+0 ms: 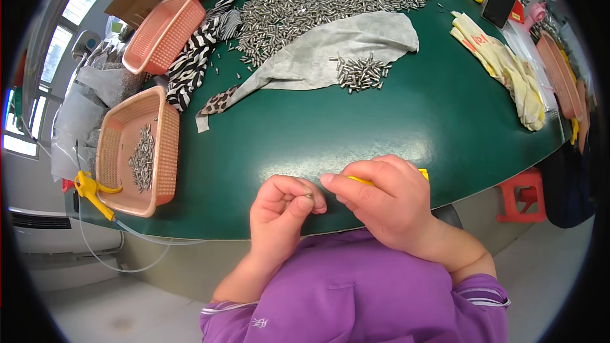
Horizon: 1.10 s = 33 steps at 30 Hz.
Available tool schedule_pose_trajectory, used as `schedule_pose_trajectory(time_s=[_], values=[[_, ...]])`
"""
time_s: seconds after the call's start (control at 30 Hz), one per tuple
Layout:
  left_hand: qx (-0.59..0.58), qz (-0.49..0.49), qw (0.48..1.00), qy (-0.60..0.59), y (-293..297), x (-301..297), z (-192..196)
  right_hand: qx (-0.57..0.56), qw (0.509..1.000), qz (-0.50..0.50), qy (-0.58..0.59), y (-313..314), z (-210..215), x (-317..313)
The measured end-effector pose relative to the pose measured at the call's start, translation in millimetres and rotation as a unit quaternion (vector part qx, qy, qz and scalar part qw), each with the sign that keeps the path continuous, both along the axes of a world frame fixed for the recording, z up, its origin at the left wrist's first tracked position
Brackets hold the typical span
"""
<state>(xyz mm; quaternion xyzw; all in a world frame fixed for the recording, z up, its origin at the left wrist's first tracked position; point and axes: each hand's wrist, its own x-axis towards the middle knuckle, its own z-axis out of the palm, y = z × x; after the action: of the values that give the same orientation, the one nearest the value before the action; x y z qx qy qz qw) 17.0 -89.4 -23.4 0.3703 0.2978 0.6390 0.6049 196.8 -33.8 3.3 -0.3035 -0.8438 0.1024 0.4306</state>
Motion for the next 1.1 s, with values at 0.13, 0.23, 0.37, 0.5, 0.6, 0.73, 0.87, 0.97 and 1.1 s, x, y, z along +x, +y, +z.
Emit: schedule_pose_trajectory(time_s=[0.13, 0.23, 0.37, 0.5, 0.6, 0.73, 0.87, 0.97, 1.1], values=[[-0.029, 0.008, 0.999, -0.013, -0.1, 0.0, 1.1, -0.065, 0.996, 0.051, 0.035, -3.4, -2.1, -0.3], [-0.026, 0.011, 1.0, -0.013, 0.0, -0.1, 1.5, -0.081, 0.993, 0.068, 0.046, -3.4, -1.7, -2.2], [-0.023, 0.011, 1.0, -0.013, 0.7, -0.4, 1.8, -0.091, 0.992, 0.073, 0.048, -3.3, -1.6, -2.9], [-0.033, 0.01, 0.999, -0.006, 0.0, 0.8, 3.8, -0.085, 0.994, 0.066, 0.035, -4.0, -2.1, -1.8], [-0.008, -0.026, 0.999, 0.032, -1.9, 0.5, 2.7, -0.02, 1.0, 0.016, -0.014, -0.1, -1.8, -2.2], [-0.02, -0.015, 0.999, 0.022, -0.8, -0.3, 4.1, -0.007, 1.0, 0.01, 0.017, 4.2, -0.9, 0.6], [-0.027, -0.01, 0.999, 0.022, -0.2, 0.5, 5.0, -0.069, 0.995, 0.062, 0.045, -0.1, 2.2, 0.5], [-0.031, 0.0, 0.999, 0.011, -1.2, 1.1, 5.6, -0.082, 0.992, 0.075, 0.052, -0.7, 2.6, 0.1], [-0.019, -0.002, 1.0, 0.019, -0.5, 0.6, 4.4, -0.082, 0.992, 0.084, 0.055, -0.9, 1.3, -1.4]])
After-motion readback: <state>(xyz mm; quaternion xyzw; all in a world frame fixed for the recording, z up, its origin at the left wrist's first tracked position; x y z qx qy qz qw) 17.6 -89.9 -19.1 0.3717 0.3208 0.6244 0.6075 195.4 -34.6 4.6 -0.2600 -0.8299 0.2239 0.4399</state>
